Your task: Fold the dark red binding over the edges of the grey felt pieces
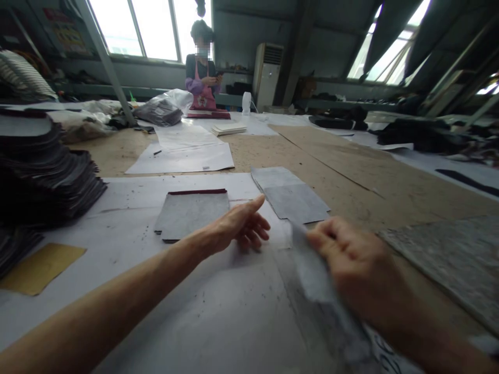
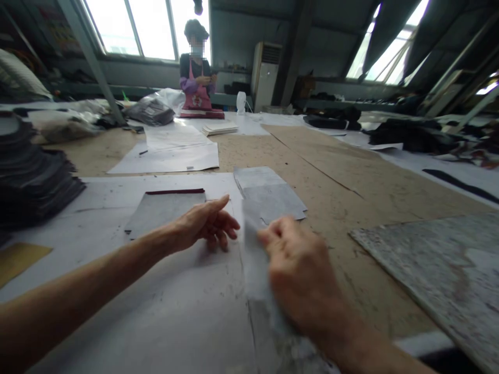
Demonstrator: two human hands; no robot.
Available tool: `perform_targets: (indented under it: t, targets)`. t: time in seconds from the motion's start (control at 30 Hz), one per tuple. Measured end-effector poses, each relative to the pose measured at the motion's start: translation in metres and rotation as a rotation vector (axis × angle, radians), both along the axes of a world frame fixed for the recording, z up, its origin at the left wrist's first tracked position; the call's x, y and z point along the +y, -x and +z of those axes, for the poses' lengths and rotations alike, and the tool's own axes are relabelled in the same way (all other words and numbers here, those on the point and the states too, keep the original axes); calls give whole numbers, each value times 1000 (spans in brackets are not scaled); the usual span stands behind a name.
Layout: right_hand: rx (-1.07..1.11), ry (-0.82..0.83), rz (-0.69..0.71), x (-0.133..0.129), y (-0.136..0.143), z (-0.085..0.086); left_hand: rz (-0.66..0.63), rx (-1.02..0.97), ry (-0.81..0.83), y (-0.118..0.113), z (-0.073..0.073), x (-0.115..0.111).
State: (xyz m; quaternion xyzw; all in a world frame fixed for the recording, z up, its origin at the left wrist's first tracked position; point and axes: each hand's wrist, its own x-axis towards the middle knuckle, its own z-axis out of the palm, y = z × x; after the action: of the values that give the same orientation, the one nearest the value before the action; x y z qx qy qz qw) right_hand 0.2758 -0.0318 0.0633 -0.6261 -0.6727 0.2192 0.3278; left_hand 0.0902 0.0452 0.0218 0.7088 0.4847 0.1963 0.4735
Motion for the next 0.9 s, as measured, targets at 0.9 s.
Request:
perform_targets:
  t: [0.9]
  targets:
    - [-368,-504,873,47,41,-58,-19,228,-839,83,-23,-92]
